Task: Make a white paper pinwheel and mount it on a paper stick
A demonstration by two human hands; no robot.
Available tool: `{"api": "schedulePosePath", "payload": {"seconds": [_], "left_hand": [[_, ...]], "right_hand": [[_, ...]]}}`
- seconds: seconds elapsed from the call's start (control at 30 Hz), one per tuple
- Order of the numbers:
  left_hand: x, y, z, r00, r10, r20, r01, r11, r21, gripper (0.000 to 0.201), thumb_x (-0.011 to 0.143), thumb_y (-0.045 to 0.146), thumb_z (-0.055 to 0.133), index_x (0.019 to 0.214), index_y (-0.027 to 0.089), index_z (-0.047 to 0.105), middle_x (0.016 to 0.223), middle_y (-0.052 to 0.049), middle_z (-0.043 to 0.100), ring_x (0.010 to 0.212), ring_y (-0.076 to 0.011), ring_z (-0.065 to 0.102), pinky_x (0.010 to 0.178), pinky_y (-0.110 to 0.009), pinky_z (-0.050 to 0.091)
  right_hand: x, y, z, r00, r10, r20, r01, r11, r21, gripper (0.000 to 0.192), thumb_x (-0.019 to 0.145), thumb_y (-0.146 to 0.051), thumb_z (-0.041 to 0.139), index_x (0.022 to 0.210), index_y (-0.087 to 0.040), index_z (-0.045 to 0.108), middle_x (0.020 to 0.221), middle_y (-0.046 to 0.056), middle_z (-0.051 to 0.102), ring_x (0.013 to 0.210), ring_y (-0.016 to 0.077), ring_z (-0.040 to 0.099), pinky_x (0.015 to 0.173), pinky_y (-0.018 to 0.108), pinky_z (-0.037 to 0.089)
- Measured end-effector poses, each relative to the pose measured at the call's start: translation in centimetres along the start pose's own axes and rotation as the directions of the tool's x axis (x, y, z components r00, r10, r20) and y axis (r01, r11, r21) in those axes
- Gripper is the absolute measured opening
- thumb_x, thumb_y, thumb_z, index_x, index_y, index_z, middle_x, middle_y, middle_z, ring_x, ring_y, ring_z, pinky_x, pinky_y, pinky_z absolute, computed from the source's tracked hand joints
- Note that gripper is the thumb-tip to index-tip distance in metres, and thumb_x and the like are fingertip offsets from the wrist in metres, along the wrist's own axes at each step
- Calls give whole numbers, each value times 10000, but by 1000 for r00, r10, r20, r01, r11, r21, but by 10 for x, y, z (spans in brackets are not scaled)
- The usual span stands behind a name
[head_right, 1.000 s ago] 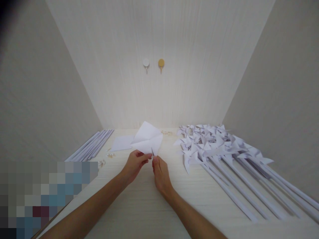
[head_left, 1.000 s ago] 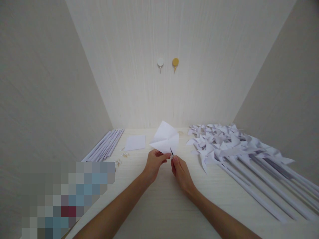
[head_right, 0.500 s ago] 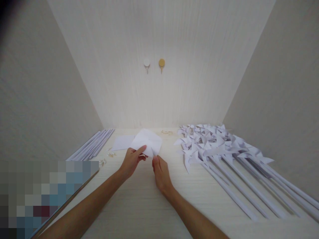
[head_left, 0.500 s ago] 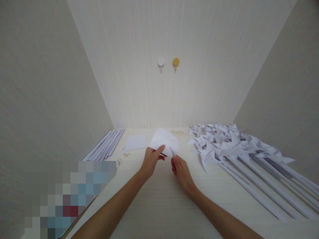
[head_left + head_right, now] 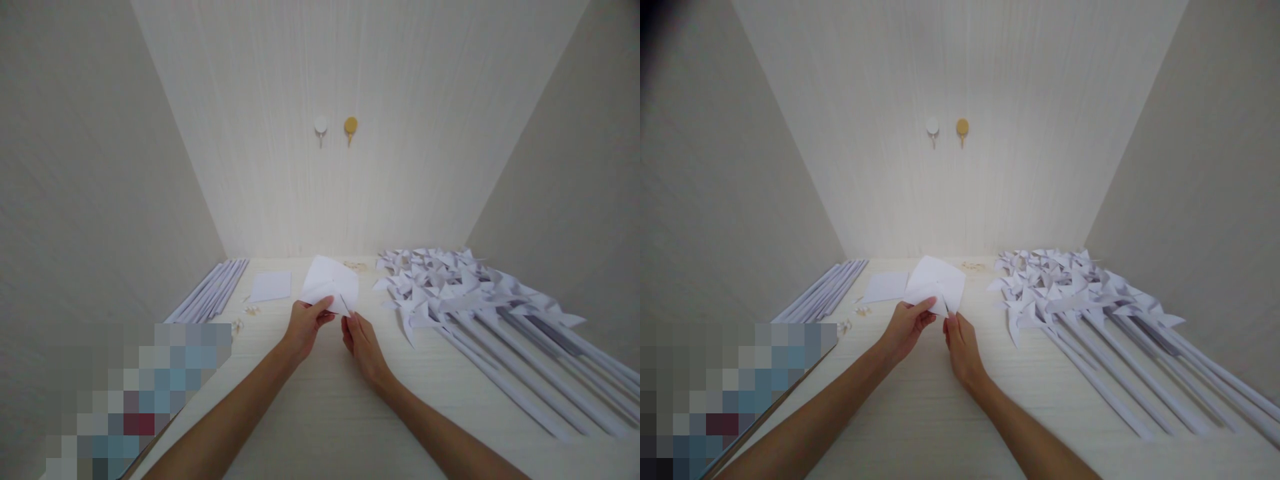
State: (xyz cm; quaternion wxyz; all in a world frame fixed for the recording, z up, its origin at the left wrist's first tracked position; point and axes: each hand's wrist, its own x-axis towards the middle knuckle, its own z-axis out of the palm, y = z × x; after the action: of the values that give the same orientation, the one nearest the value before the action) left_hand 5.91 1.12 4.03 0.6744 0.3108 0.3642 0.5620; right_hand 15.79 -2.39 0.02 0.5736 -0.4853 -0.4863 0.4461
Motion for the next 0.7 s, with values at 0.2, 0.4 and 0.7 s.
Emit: {"api": "schedulePosePath", "payload": {"seconds": [0.2, 0.4, 0.7], "left_hand": [[0, -2, -3, 997, 56, 46, -63, 984, 168, 217, 509, 183, 719, 703, 99, 670, 681, -60, 678, 533, -98, 579, 450, -173, 452], [2, -3, -6, 994, 81, 69, -93, 975, 201, 232, 518, 208, 716, 725, 110, 674, 713, -66, 683, 557, -101, 580, 466, -178, 442], [0, -2, -4, 997, 70, 35, -76, 978, 196, 226, 502, 197, 716, 698, 96, 666, 676, -67, 676, 527, -99, 567, 443, -176, 427]], "right_hand": [[1, -3, 0, 999, 51, -10, -51, 997, 51, 396, 744, -552, 368, 577, -193, 380, 510, -51, 343, 433, 72, 289, 413, 225, 204], [1, -5, 0, 999, 48, 11, -49, 998, 36, 415, 739, -574, 361, 555, -202, 362, 475, -61, 294, 411, 70, 244, 393, 229, 169], [0, -7, 1, 999, 54, -1, -54, 997, 60, 414, 702, -588, 402, 569, -197, 375, 514, -43, 348, 442, 77, 288, 410, 227, 214]]}}
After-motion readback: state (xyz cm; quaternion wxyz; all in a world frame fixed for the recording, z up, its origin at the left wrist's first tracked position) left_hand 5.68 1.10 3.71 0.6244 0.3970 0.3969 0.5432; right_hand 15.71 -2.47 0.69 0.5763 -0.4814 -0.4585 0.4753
